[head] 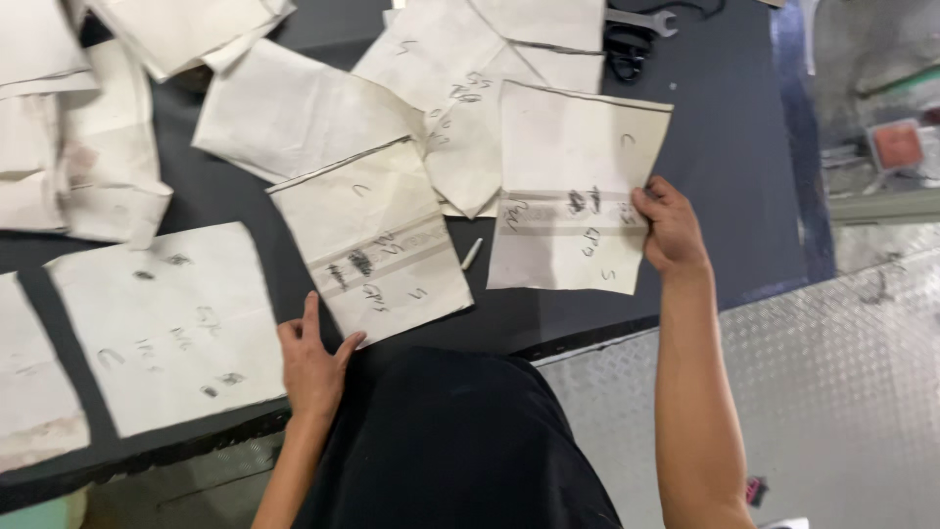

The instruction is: The person sorts through a large pile of white fabric pattern pieces on a dark work table. They pick up individual pieces, unfold them to check markings, and place them into organized stacks. The person occasionally moves other items like a wrench and scissors to clear space for the sorting process.

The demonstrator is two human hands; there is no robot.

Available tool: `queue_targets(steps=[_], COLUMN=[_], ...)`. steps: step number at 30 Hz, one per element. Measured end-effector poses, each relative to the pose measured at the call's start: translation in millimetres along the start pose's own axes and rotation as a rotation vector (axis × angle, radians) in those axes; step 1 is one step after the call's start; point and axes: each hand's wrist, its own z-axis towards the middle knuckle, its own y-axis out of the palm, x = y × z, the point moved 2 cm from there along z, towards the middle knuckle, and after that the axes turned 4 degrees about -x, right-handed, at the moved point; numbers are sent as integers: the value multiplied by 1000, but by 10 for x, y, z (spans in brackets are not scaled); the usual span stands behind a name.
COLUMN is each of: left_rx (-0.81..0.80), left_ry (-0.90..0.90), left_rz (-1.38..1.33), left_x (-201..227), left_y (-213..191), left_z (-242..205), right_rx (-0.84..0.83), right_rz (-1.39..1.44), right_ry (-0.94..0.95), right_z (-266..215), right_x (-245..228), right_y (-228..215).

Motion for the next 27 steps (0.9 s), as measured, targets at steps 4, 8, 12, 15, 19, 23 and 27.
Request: queue_targets(steps=[4,8,12,15,19,23,27], left_rx=[168,-190,-183,-37,23,35,38], left_ry=[107,260,57,-76,-24,-26,-38], left_rz=[-417,-1320,-1121,-1166,-1142,-952,-783], left_x=[-50,66,234,117,17,99,282], left_y=[-22,-311,-529,-443,-227,-148,-206], left_z=[-64,-49,28,138,455,706,814], right_rx=[-76,-62,-310,-364,-134,-52,-36], right_rz=[-26,-224,-313,-431,-765,-1045,-1132], right_ry=[19,196,152,57,128,-95,-15], right_z=[-172,-231,-229,-232,-88,58,35], right_x=[-92,222,733,892,923,991,1065], right_y=[398,1016,1841,2146,2118,2045,2251])
